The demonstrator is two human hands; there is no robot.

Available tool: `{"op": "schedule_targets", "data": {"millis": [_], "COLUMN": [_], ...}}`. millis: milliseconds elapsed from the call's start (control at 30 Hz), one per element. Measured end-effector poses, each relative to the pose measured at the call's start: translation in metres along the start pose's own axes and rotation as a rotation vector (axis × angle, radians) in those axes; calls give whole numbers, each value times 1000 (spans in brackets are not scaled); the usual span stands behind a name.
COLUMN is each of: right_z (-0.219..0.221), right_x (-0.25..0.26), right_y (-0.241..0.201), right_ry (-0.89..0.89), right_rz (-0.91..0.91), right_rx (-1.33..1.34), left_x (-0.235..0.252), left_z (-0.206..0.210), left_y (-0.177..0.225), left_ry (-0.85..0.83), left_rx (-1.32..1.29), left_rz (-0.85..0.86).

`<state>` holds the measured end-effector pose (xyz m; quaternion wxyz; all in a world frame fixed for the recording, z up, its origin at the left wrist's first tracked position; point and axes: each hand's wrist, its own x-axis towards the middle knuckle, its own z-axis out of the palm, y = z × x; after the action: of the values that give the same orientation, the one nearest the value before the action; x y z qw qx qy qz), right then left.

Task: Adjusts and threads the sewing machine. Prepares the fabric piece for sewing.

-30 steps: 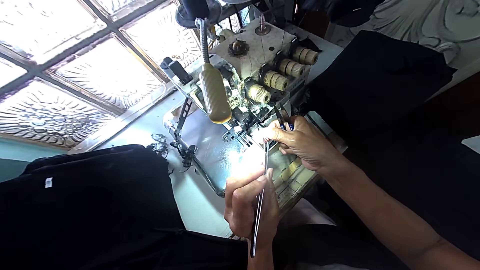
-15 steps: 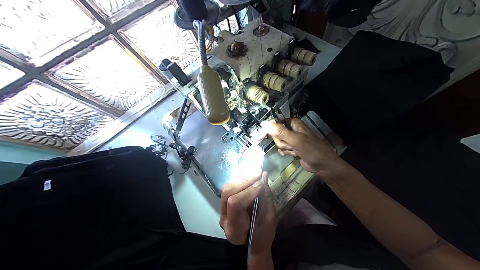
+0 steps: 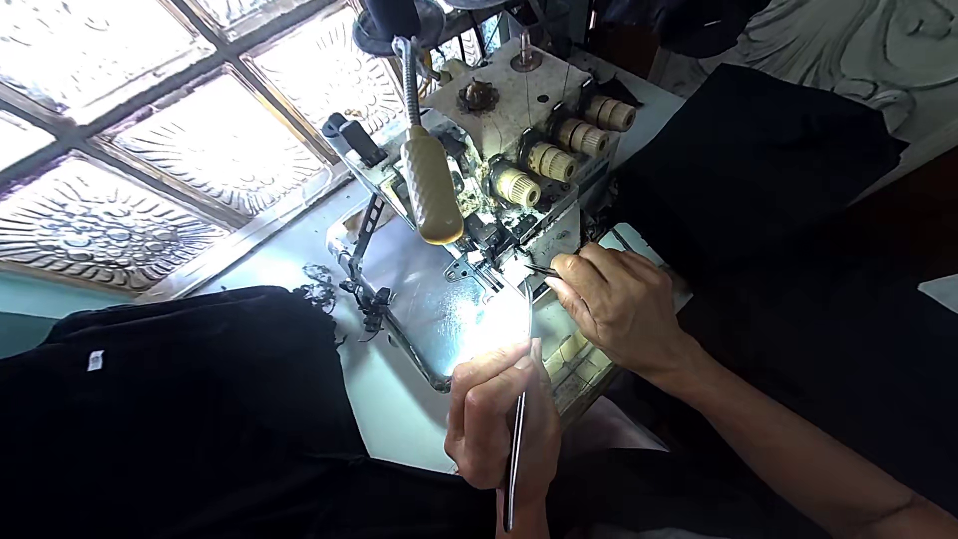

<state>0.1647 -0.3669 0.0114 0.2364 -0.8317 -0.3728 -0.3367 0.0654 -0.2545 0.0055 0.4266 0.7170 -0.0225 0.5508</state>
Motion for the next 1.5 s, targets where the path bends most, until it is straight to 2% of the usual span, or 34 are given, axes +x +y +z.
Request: {"op": "schedule_targets", "data": {"millis": [300,733,900,1067,1200,1500], "right_z": [0,1,5,13,21,24], "right_x": [2,1,-12,-30,-39,-46], "right_y": [-5,-3,15,47,55,58], "right_ry": [-9,-63,-98,-230,-279,-211], "right_rz": [-11,117,152,244,324,394], "right_rx": [-50,-65,-96,-150,-107,0], "left_x": [0,5,14,25,29,23], "left_z": [4,1,0,6,16,23], "left_y": [1,1,-2,-5,-11,-18], "left_ry": [-1,57,139,209,235,256], "left_rx": [5,12,76,169,258,333], "left_rz": [-15,-33,-59,-72,-77,-89]}}
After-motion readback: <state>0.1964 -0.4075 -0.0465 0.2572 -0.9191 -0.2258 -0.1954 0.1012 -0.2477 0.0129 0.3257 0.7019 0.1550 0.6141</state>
